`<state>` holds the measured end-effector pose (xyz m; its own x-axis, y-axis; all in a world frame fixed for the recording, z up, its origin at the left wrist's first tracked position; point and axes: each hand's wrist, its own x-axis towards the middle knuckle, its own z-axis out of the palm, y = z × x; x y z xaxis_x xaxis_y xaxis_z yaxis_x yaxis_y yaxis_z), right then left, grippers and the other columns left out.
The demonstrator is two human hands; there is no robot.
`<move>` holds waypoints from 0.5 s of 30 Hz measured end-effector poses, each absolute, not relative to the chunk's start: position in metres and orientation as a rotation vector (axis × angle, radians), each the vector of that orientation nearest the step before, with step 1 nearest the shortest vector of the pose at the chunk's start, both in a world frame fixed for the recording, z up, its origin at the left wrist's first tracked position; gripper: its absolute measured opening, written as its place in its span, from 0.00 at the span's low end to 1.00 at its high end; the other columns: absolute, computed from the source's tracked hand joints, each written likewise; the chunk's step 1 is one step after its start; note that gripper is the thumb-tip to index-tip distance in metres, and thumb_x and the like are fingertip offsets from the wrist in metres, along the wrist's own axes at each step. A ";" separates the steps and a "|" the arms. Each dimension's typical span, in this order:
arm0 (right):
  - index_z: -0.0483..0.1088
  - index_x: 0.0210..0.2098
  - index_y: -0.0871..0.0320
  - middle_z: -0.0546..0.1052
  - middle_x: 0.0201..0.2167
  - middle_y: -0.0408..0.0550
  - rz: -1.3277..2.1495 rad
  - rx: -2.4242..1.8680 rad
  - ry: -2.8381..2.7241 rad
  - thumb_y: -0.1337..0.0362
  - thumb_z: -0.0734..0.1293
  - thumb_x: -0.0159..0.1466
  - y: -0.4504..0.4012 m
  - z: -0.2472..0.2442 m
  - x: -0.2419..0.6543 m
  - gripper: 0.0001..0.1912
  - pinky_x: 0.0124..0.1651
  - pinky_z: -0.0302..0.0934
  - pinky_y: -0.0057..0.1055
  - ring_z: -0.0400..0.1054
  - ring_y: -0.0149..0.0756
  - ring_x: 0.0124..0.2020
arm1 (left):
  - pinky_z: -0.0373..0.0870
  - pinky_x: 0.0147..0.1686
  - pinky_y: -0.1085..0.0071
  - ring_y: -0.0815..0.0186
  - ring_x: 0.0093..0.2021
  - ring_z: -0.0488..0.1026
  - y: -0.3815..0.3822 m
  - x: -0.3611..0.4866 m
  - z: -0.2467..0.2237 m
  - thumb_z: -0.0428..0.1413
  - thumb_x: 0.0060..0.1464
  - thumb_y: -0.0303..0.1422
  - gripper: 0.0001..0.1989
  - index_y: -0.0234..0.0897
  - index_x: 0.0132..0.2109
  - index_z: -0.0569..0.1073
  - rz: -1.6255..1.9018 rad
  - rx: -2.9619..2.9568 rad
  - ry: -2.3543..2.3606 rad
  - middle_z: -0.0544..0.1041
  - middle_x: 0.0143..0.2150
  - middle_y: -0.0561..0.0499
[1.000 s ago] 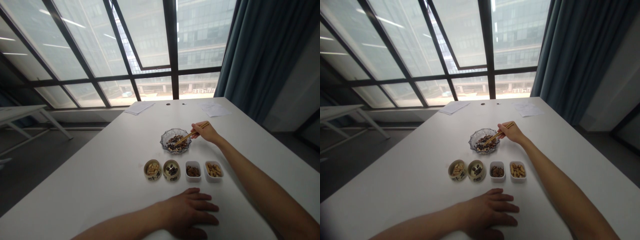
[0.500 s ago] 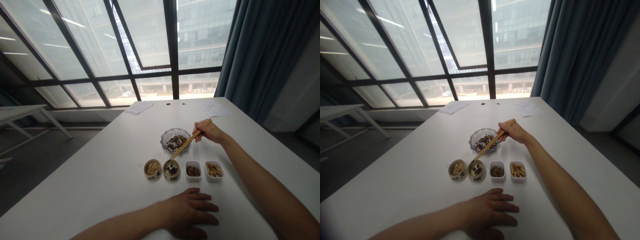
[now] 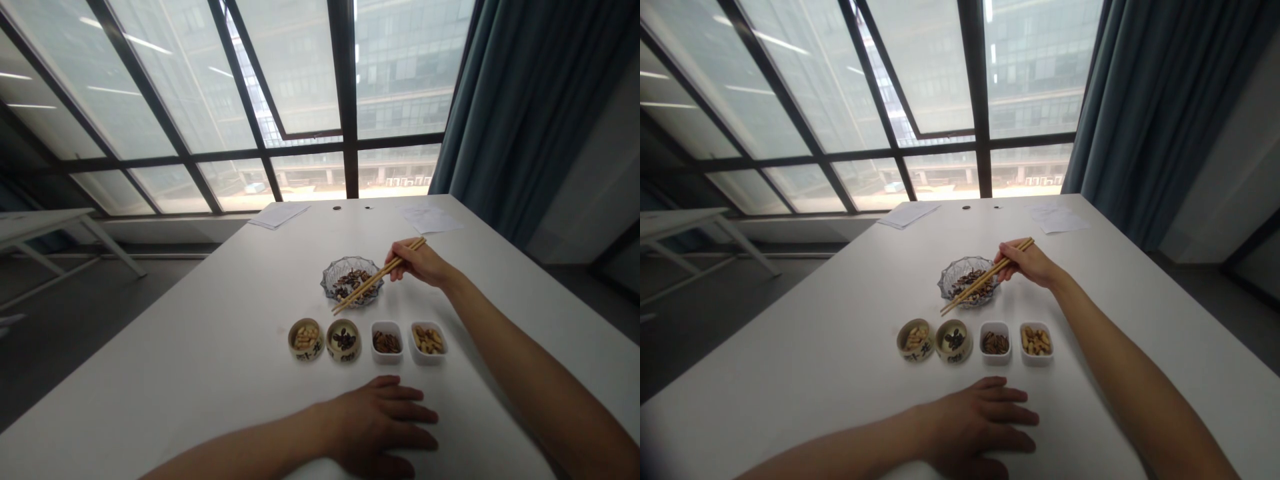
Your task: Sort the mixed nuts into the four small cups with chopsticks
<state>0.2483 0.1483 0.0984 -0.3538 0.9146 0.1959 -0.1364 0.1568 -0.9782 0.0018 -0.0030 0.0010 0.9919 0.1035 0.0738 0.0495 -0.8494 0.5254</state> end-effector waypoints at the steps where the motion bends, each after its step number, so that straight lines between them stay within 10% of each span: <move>1: 0.79 0.30 0.63 0.81 0.22 0.54 1.344 -0.793 -1.438 0.39 0.76 0.57 0.150 0.098 0.248 0.29 0.22 0.69 0.25 0.77 0.37 0.20 | 0.44 0.76 0.51 0.54 0.77 0.54 -0.003 0.002 0.001 0.52 0.65 0.45 0.27 0.43 0.68 0.67 0.135 2.589 0.105 0.64 0.73 0.49; 15: 0.80 0.29 0.62 0.81 0.21 0.52 0.965 -0.954 -1.439 0.34 0.75 0.53 0.167 0.067 0.227 0.32 0.27 0.74 0.30 0.78 0.38 0.22 | 0.44 0.76 0.53 0.55 0.77 0.54 -0.003 0.002 0.004 0.50 0.66 0.44 0.27 0.43 0.68 0.67 0.135 2.606 0.097 0.64 0.74 0.49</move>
<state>0.2270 0.1674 0.0670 -0.0709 0.9380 0.3393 0.0420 0.3426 -0.9385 0.0023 -0.0032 0.0038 0.9925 0.0954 0.0770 0.0433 -0.8602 0.5081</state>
